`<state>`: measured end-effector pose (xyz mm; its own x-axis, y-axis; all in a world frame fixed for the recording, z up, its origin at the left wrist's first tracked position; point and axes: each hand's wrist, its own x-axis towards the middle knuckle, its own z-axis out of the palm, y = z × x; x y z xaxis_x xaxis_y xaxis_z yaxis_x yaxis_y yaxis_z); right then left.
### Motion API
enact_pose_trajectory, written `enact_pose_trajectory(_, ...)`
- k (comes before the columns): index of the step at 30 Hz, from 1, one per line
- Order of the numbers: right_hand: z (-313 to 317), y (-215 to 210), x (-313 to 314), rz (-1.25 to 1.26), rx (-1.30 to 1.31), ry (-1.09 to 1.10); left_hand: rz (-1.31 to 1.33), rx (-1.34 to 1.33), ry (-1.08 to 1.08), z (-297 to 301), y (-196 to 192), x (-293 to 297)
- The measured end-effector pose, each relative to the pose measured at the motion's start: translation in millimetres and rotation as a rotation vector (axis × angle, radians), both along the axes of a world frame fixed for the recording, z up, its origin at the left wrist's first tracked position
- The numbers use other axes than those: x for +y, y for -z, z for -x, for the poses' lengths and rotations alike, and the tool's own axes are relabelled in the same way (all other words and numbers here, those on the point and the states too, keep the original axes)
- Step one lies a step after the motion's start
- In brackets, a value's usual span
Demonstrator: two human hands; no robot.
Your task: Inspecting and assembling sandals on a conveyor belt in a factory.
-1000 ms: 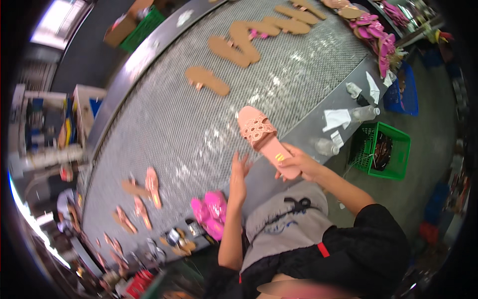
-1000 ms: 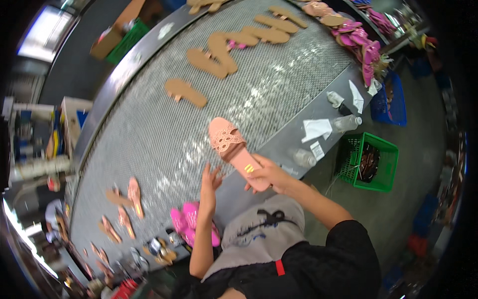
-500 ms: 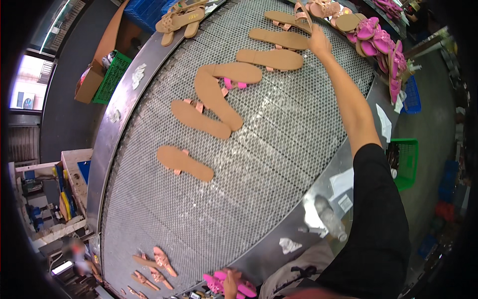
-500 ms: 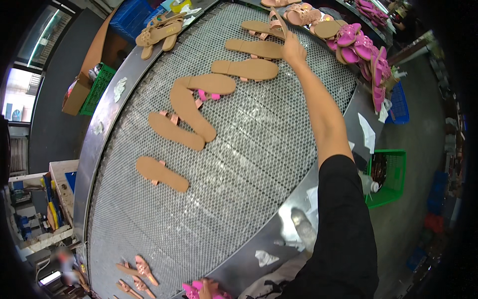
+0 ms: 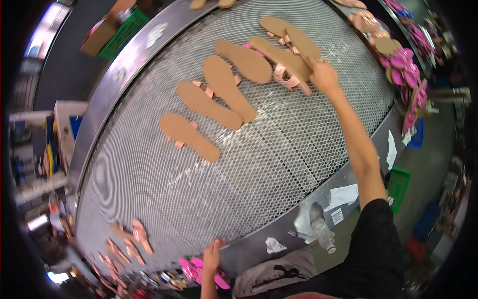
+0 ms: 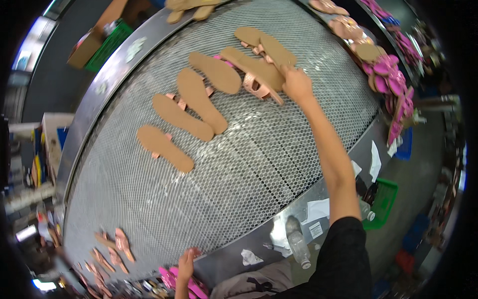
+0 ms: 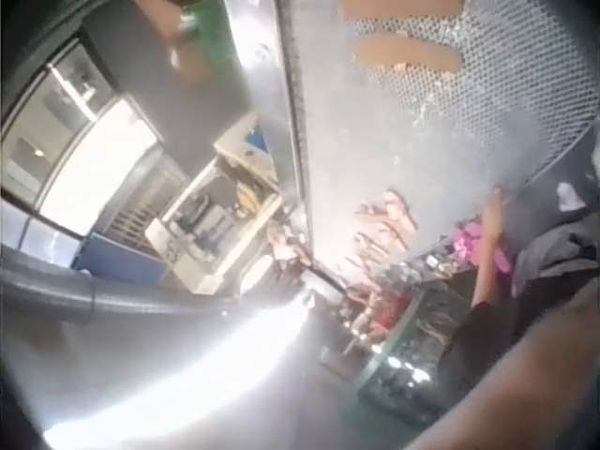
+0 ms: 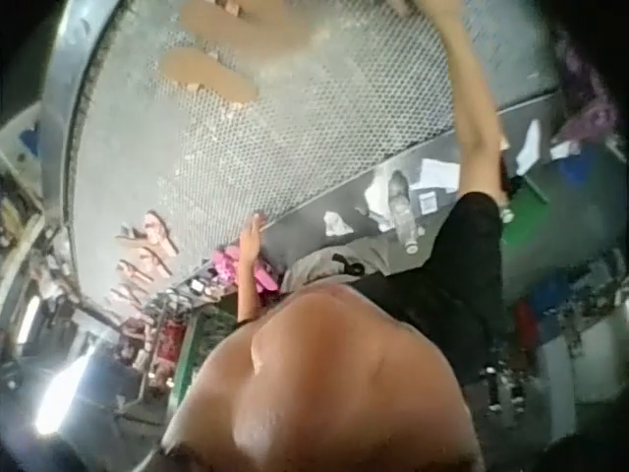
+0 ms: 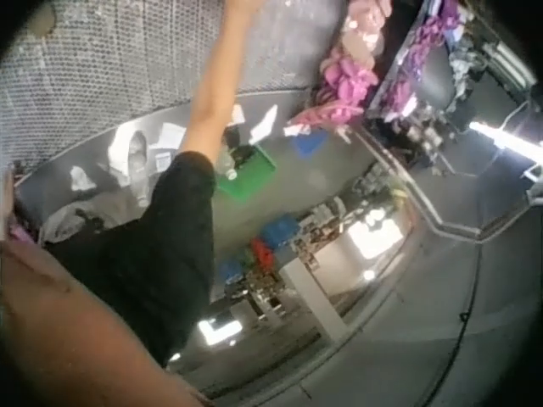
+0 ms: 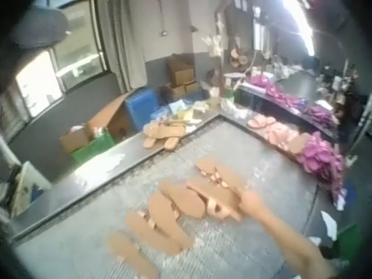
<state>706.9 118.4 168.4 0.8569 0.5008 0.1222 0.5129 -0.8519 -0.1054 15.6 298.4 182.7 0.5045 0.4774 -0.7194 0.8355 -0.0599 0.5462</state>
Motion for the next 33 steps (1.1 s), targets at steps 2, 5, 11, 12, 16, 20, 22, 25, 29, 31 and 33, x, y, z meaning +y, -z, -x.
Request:
enact_pose_trajectory(2,64,2,35,-0.088,-0.050,-0.087,0.022,-0.059,-0.006,13,6,-7)
enact_pose_trajectory(5,162,13,116,0.047,-0.121,-0.147,0.035,-0.138,-0.149,29,-7,-17)
enact_pose_trajectory(11,304,45,268,0.010,-0.106,-0.197,0.013,-0.246,-0.312,50,-33,-18)
enact_pose_trajectory(12,321,30,281,-0.003,-0.101,-0.229,0.048,-0.247,-0.347,57,-42,-21)
enact_pose_trajectory(16,347,-4,286,-0.067,0.193,-0.406,0.000,-0.327,-0.321,68,-63,-19)
enact_pose_trajectory(20,396,-60,208,-0.374,0.684,-0.236,-0.057,-0.410,-0.303,79,-96,-24)
enact_pose_trajectory(22,436,-72,143,-0.716,1.194,-0.072,-0.044,-0.476,-0.274,65,-97,-22)
enact_pose_trajectory(25,511,-122,43,-0.960,1.480,-0.089,-0.164,-0.631,-0.284,50,-118,-32)
enact_pose_trajectory(29,585,-207,-31,-1.032,1.811,-0.114,0.560,-1.003,-0.608,31,-152,-34)
enact_pose_trajectory(31,605,-222,-56,-1.128,2.059,-0.126,0.674,-1.080,-0.542,33,-193,-58)
enact_pose_trajectory(33,620,-231,-71,-1.134,2.181,-0.077,0.639,-1.236,-0.349,37,-203,-77)
